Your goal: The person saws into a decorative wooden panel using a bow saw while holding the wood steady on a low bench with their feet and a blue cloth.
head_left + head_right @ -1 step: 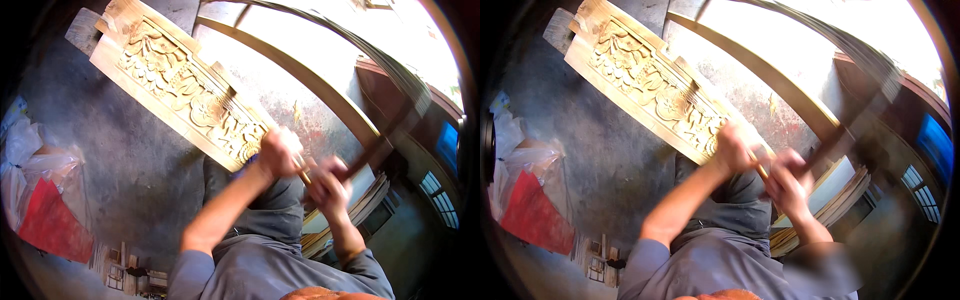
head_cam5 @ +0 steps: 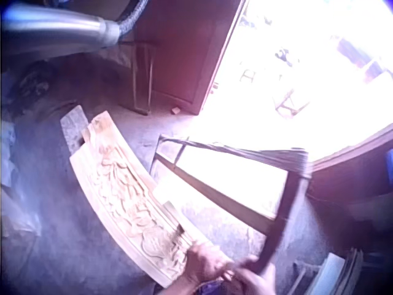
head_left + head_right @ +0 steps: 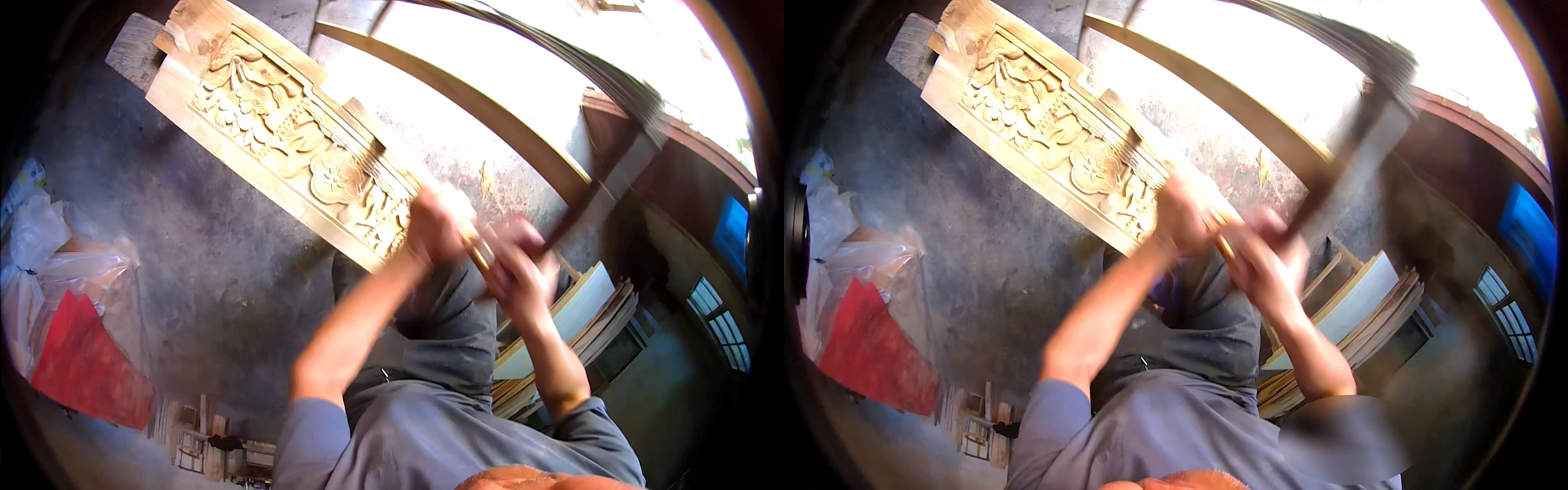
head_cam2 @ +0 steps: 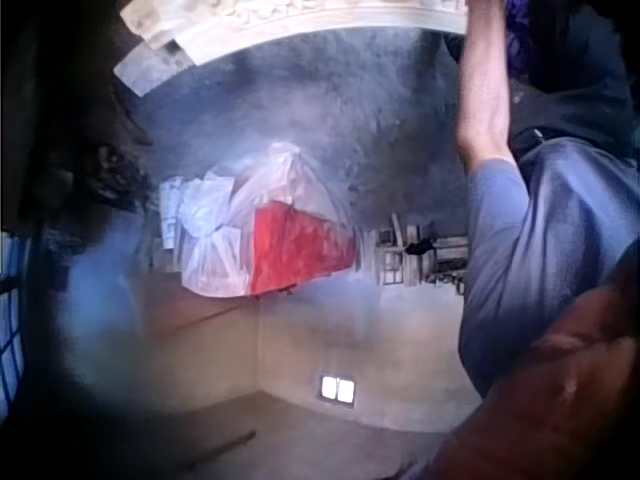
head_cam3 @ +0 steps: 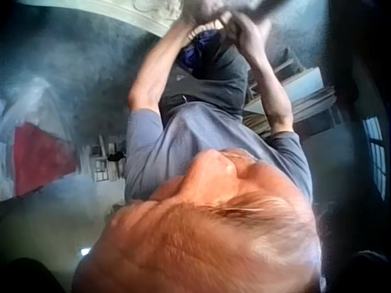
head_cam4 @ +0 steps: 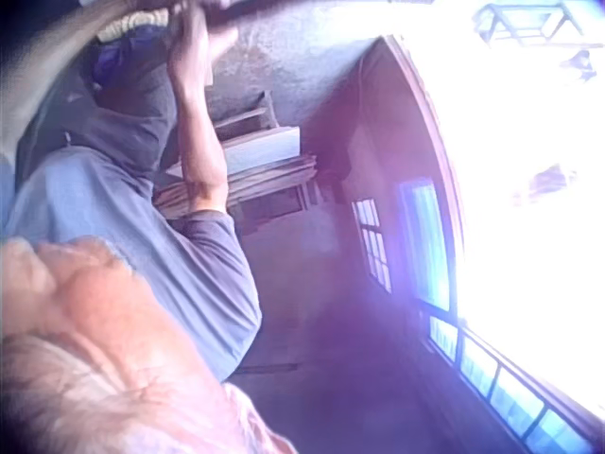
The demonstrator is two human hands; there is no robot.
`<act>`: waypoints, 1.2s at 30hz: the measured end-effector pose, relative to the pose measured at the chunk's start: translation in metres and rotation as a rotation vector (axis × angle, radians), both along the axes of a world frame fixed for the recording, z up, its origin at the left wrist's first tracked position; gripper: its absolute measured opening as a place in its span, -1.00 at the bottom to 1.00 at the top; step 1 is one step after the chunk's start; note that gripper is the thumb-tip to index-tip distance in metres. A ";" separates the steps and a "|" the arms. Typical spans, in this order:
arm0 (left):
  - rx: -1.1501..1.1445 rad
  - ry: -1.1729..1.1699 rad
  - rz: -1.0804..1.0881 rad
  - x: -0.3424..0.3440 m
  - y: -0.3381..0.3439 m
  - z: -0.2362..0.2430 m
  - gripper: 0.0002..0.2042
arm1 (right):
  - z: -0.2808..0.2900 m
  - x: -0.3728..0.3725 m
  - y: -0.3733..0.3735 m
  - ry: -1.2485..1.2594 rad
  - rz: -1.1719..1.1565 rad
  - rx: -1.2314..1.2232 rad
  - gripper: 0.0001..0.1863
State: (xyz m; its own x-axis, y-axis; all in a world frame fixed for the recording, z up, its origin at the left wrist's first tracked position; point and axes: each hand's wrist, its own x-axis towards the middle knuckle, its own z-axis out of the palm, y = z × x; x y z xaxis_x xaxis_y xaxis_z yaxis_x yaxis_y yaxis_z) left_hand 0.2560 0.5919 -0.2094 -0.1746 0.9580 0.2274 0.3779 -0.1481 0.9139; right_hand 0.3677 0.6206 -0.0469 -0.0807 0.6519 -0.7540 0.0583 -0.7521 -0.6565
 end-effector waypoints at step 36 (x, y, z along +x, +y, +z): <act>0.104 0.128 -0.027 -0.004 0.001 -0.032 -0.40 | -0.030 0.011 -0.007 0.044 -0.066 0.033 -0.89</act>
